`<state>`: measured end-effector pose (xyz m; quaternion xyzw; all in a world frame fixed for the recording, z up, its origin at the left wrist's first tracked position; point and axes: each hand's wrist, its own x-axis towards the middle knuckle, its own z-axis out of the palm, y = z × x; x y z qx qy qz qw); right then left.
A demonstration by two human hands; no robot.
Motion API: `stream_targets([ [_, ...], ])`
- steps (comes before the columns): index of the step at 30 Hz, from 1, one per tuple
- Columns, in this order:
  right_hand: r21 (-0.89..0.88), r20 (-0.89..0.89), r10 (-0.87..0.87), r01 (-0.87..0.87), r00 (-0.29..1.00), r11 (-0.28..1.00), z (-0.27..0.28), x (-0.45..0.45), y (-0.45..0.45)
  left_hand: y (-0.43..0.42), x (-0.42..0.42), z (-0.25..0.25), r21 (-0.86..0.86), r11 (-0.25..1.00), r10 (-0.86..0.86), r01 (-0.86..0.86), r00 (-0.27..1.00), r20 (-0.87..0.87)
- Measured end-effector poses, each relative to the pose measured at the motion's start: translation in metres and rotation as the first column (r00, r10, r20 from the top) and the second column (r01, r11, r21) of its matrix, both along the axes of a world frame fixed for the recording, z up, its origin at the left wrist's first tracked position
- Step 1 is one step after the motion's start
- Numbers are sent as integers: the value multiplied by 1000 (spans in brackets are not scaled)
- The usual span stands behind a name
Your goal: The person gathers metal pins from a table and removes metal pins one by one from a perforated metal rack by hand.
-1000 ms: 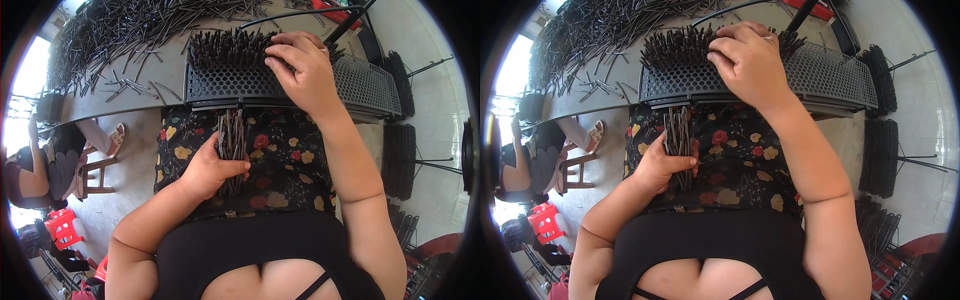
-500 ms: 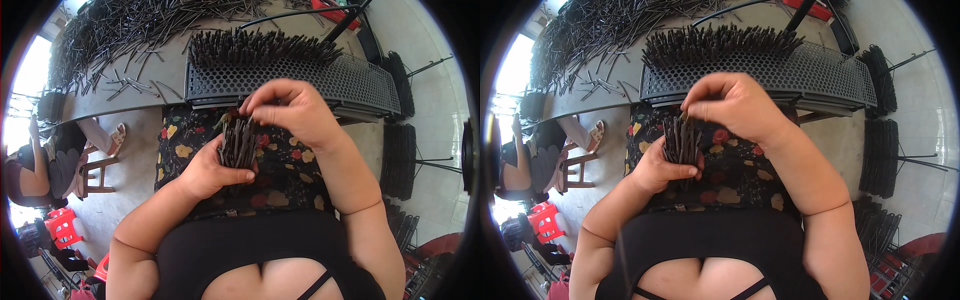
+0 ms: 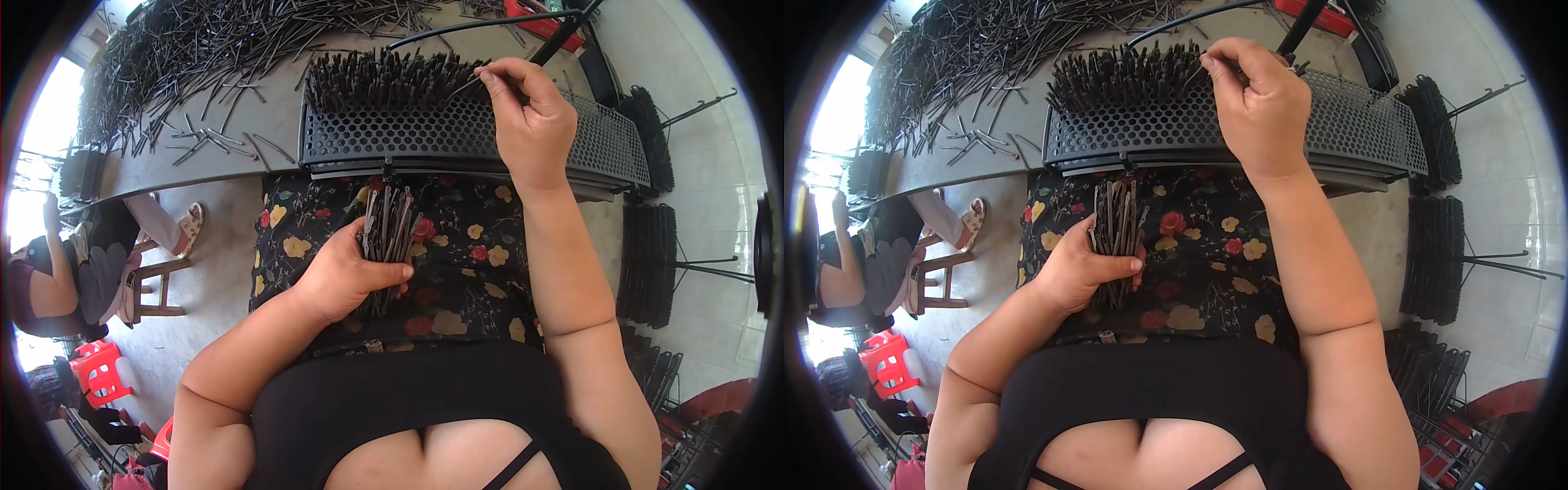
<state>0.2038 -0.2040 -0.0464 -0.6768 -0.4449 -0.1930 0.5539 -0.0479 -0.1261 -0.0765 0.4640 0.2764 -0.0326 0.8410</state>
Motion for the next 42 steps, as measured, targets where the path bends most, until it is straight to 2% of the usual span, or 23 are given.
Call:
stream_targets([
  [3,-177,90,-23,38,996,984,3,-4,0,2,0,-1,-12,1000,10,-10,1000,5],
  [5,-272,362,19,86,932,958,-4,3,3,1,0,-1,-29,999,13,-13,1000,11],
  [8,-270,271,51,24,961,963,-5,-18,-1,2,-2,-4,-79,995,65,-62,997,35],
  [9,-222,48,194,-179,980,958,-4,-34,-2,3,-4,-6,-87,995,53,-45,995,88],
  [10,-150,-291,387,-441,875,885,-2,-51,-5,4,-6,-7,-94,995,40,-27,989,141],
  [11,1,-631,529,-682,567,732,1,-70,-10,3,-6,-6,-96,995,39,-26,989,142],
  [12,42,-553,634,-742,540,669,-5,-82,-9,2,-6,-3,4,999,-43,43,986,163],
  [14,-208,-385,666,-763,639,612,4,-100,-14,2,-6,2,306,940,-206,150,966,159],
  [15,-195,-401,667,-770,628,608,2,-107,-17,3,-6,2,303,941,-203,148,966,161],
  [17,-156,-433,653,-765,621,624,-5,-115,-21,3,-7,3,49,964,-267,263,949,169],
  [18,-207,-347,669,-749,657,629,-11,-116,-23,3,-7,-4,-108,945,-285,309,939,190],
  [19,-258,-254,683,-729,684,634,-14,-116,-26,2,-9,-11,-165,934,-282,316,938,204],
  [22,-287,-320,638,-713,701,640,-5,-128,-40,-6,-10,12,-194,962,-146,190,964,222],
  [24,-299,-271,623,-679,734,670,0,-134,-43,4,-10,7,120,900,-436,419,864,251],
  [25,-322,-254,593,-645,764,693,2,-137,-46,6,-10,5,213,845,-527,491,833,168],
  [28,-275,-250,551,-604,796,748,7,-140,-55,-2,-14,11,411,710,-662,572,740,115],
  [29,-206,-271,542,-598,795,774,8,-141,-60,-3,-14,7,364,683,-708,633,696,119],
  [32,-172,-211,631,-664,746,728,7,-140,-76,-16,-14,13,440,689,-693,575,700,171],
  [34,-190,-159,648,-667,745,720,11,-144,-88,-28,-16,15,454,658,-708,602,699,100],
  [36,-216,-139,675,-687,725,693,16,-147,-96,-41,-20,13,440,746,-620,500,762,186],
  [38,-242,-118,695,-700,709,672,16,-148,-103,-48,-26,17,533,688,-652,493,742,155],
  [40,-232,-103,709,-710,698,665,22,-151,-109,-57,-34,11,418,845,-473,334,831,293],
  [42,-221,-96,716,-716,691,662,21,-156,-115,-55,-37,0,424,803,-556,420,785,275],
])
